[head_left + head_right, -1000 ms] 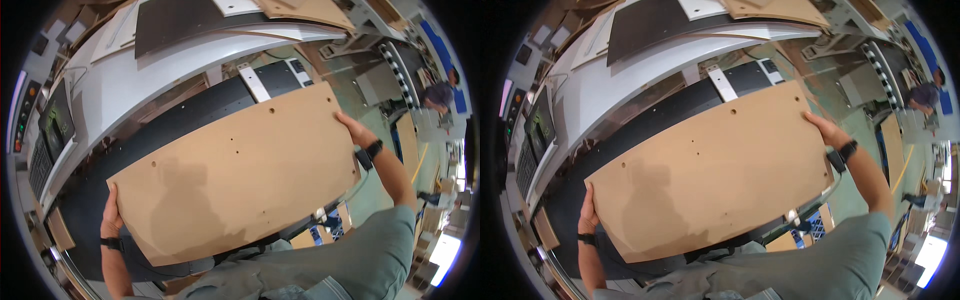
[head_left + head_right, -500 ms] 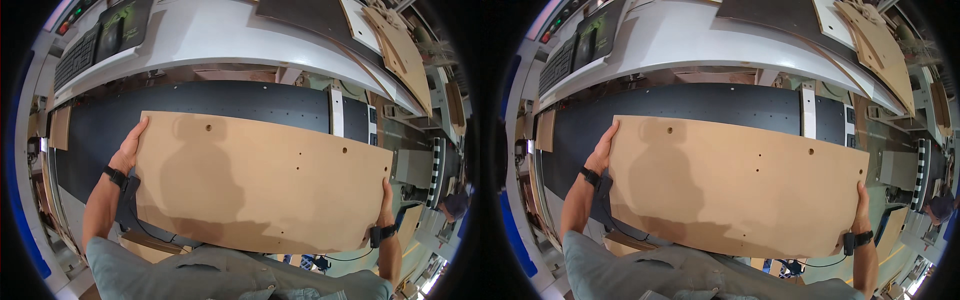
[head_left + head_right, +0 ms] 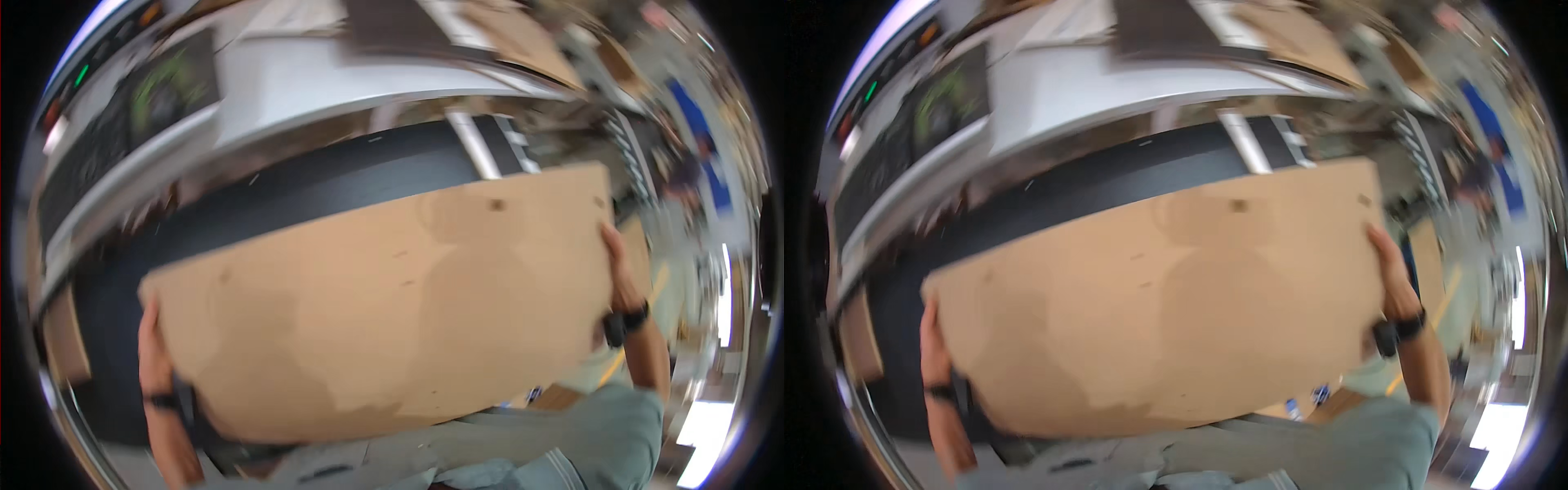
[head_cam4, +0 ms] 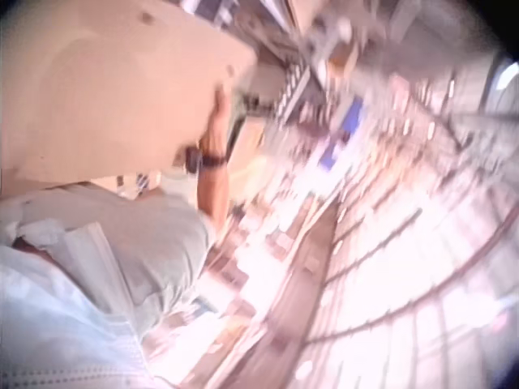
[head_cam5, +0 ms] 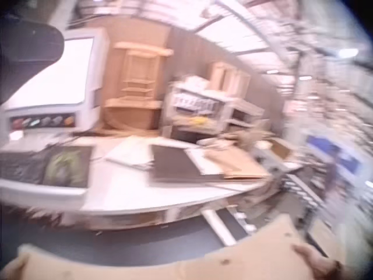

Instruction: The recorder cleans wood panels with an air gun and stacks them onto a pallet in a manufacturing facility.

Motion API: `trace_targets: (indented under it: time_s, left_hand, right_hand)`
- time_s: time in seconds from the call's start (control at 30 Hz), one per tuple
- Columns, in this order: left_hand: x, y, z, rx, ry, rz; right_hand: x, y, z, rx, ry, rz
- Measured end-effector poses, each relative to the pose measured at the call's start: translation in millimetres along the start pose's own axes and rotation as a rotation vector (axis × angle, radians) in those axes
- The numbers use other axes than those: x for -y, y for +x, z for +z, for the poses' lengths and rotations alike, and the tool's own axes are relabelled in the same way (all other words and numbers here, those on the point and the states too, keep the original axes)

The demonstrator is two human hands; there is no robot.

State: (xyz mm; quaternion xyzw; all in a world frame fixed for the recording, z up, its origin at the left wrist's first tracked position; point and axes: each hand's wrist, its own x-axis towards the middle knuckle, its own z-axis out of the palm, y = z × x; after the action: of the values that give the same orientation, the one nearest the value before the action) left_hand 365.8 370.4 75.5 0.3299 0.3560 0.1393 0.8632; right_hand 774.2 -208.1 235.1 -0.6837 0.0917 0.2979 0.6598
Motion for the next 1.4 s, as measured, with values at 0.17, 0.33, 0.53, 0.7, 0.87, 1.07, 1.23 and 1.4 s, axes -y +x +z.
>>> trace_targets:
  time_s: [0.17,0.33,0.53,0.7,0.87,1.07,1.23,1.4]
  left_hand:
    - [-67.9,-60.7,-167.3,0.239,0.045,0.085]
    - [-136.0,-82.3,-318.1,0.13,0.033,0.253]
    - [31.1,-220.6,-213.2,-0.223,-0.065,0.498]
    - [3.0,-243.4,-283.2,-0.415,-0.152,0.667]
    - [-15.1,-247.1,-293.7,-0.543,-0.238,0.791]
    - [-33.2,-274.1,-419.0,-0.153,0.13,0.815]
    - [-43.7,-260.4,-326.1,0.281,0.215,0.813]
    - [-48.4,-272.1,-288.8,0.218,0.118,0.716]
  right_hand:
    - [-44.7,-64.7,49.1,0.105,-0.098,-0.305]
    - [-149.8,-100.1,73.4,0.091,0.109,-0.797]
    - [-259.2,-9.3,78.2,0.239,0.471,-0.773]
    - [-290.0,2.2,63.6,0.297,0.475,-0.808]
    - [-284.8,-31.2,34.2,0.237,-0.093,-0.83]
    - [-241.3,-94.4,52.6,0.363,-0.333,-0.6]
    - [-243.9,-74.9,64.8,0.492,0.026,-0.702]
    - [-230.5,-76.5,59.6,0.55,0.008,-0.644]
